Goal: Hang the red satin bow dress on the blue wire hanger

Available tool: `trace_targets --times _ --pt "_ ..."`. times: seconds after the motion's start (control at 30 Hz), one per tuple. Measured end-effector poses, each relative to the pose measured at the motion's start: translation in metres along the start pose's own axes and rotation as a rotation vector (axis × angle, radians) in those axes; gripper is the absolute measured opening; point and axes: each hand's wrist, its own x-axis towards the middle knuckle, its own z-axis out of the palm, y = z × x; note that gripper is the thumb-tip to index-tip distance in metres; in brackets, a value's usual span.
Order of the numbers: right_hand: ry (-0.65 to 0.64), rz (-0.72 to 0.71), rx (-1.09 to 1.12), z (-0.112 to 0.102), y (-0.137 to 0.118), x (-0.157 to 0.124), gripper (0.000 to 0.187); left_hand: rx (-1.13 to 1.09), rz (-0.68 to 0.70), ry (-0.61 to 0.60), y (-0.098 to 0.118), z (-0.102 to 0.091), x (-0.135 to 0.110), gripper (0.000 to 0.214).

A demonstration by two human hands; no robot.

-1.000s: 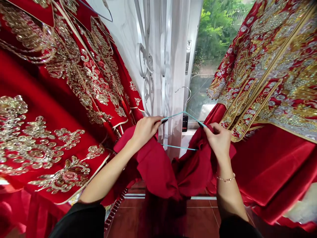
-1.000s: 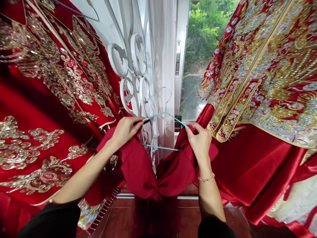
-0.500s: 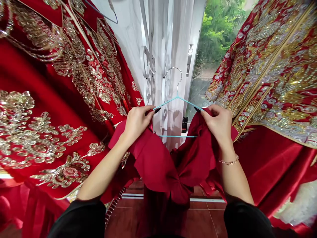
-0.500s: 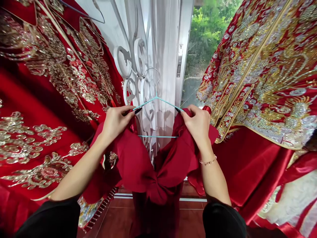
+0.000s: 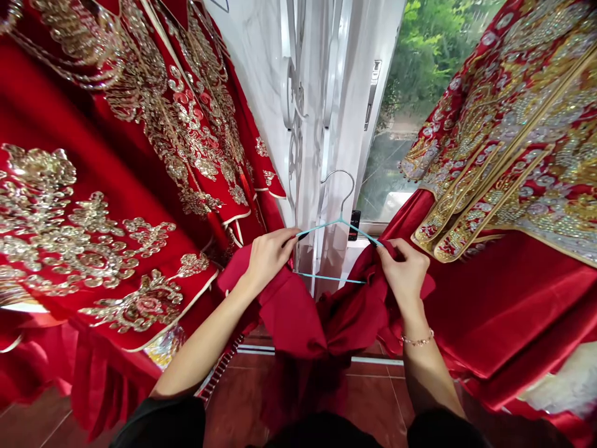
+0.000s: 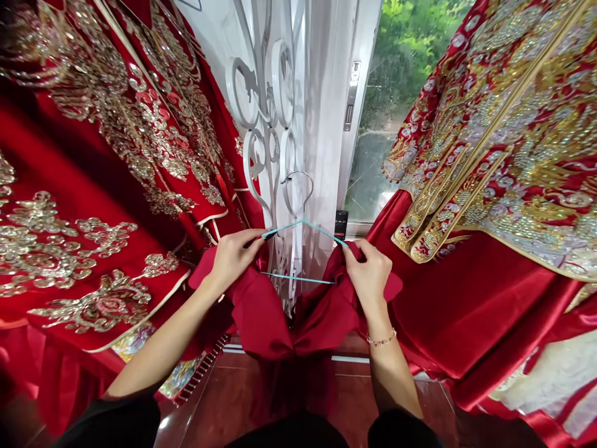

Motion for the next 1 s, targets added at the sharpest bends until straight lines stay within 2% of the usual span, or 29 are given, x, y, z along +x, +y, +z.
trace_targets --times 0.13,0.23,0.37,0.57,0.7,0.83,1.0 --pt "0.018 0.057 0.016 0.003 0.003 0.017 0.026 0.097 -0.040 -0.076 0.008 -0.003 0.026 0.026" --pt "-0.030 0.044 0.014 0.007 0.002 0.027 0.031 0.120 -0.082 -0.075 0.007 -0.005 0.032 0.025" --pt "-0.106 -0.013 0.004 0.016 0.004 0.021 0.033 0.065 -0.108 0.002 -0.007 0.003 0.013 0.026" --pt "-0.147 0.009 -0.035 0.020 0.023 0.004 0.037 -0.032 -0.134 -0.031 -0.016 0.032 -0.006 0.027" --pt "-0.131 -0.015 -0.064 0.024 0.031 -0.002 0.038 -0.040 -0.134 -0.017 -0.022 0.041 -0.014 0.029" --pt "-0.168 -0.064 -0.098 0.039 0.033 -0.008 0.038 -0.023 -0.167 -0.006 -0.036 0.043 -0.029 0.030" --pt "-0.291 -0.085 -0.138 0.059 0.042 -0.025 0.035 0.003 -0.220 -0.029 -0.052 0.053 -0.054 0.028"
